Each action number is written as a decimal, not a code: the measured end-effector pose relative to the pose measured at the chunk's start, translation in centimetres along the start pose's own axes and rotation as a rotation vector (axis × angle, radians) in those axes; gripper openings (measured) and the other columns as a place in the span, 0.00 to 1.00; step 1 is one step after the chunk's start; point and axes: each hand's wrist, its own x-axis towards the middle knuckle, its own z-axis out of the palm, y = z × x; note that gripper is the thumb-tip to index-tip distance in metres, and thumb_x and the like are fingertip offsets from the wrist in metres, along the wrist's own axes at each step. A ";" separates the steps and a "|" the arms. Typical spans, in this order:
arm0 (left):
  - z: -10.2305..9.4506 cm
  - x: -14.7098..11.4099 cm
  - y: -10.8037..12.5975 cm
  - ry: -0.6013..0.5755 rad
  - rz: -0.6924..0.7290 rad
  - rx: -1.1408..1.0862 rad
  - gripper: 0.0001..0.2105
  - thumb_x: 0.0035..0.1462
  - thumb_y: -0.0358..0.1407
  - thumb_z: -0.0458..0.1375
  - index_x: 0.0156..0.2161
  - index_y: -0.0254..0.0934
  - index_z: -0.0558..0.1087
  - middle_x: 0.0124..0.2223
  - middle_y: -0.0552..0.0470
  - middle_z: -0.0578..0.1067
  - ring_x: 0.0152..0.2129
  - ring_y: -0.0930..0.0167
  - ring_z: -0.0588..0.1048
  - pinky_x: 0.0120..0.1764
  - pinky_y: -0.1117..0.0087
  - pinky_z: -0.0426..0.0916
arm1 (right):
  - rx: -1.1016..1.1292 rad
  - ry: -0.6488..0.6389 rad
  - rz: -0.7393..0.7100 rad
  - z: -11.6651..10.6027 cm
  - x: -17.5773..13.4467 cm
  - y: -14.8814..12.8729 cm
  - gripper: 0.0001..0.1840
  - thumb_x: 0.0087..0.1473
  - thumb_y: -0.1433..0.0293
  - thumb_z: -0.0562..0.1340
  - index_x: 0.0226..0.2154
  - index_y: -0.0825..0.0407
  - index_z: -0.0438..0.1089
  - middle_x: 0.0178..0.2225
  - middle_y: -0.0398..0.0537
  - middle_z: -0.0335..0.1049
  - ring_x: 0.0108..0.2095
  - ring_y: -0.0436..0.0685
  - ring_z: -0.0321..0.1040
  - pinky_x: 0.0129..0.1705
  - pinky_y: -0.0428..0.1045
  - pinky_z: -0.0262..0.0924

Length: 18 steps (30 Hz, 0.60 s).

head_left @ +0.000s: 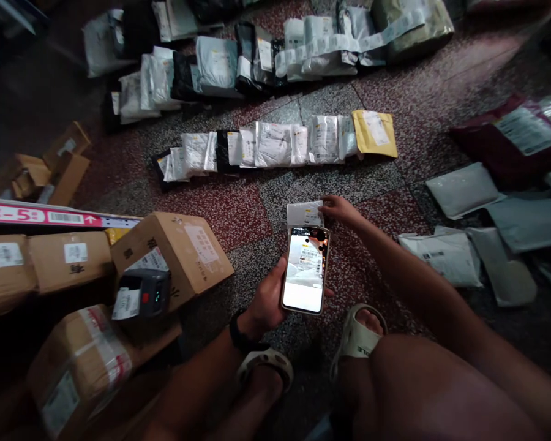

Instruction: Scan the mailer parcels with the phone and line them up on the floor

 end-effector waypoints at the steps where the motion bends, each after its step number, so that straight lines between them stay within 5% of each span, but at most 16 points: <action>1: 0.1 -0.1 0.2 -0.008 -0.006 -0.012 0.36 0.69 0.58 0.59 0.73 0.38 0.66 0.60 0.34 0.81 0.53 0.44 0.83 0.52 0.43 0.79 | 0.007 0.027 0.044 0.6 -0.8 0.2 0.27 0.57 0.56 0.69 0.51 0.59 0.79 0.36 0.50 0.81 0.33 0.55 0.70 0.37 0.47 0.62; 5: 0.4 -0.8 1.2 -0.006 -0.026 -0.021 0.36 0.68 0.53 0.63 0.75 0.43 0.63 0.66 0.35 0.78 0.59 0.41 0.79 0.57 0.37 0.75 | -0.019 0.056 0.077 3.2 -4.5 0.7 0.20 0.58 0.55 0.65 0.38 0.56 0.82 0.33 0.50 0.81 0.33 0.57 0.71 0.37 0.48 0.62; 11: 0.5 -1.6 1.6 -0.020 0.009 0.102 0.39 0.61 0.37 0.69 0.74 0.49 0.61 0.69 0.38 0.74 0.60 0.44 0.79 0.58 0.40 0.75 | 0.173 0.117 0.007 4.2 -6.5 0.6 0.25 0.59 0.51 0.63 0.42 0.55 0.82 0.41 0.51 0.83 0.40 0.60 0.75 0.44 0.50 0.67; 18: -0.3 -0.7 0.6 0.142 0.231 0.386 0.40 0.57 0.37 0.75 0.70 0.45 0.63 0.64 0.41 0.77 0.49 0.57 0.81 0.51 0.57 0.77 | 0.297 0.194 0.001 3.8 -6.4 1.5 0.28 0.58 0.48 0.64 0.47 0.53 0.80 0.49 0.53 0.83 0.48 0.63 0.76 0.54 0.54 0.70</action>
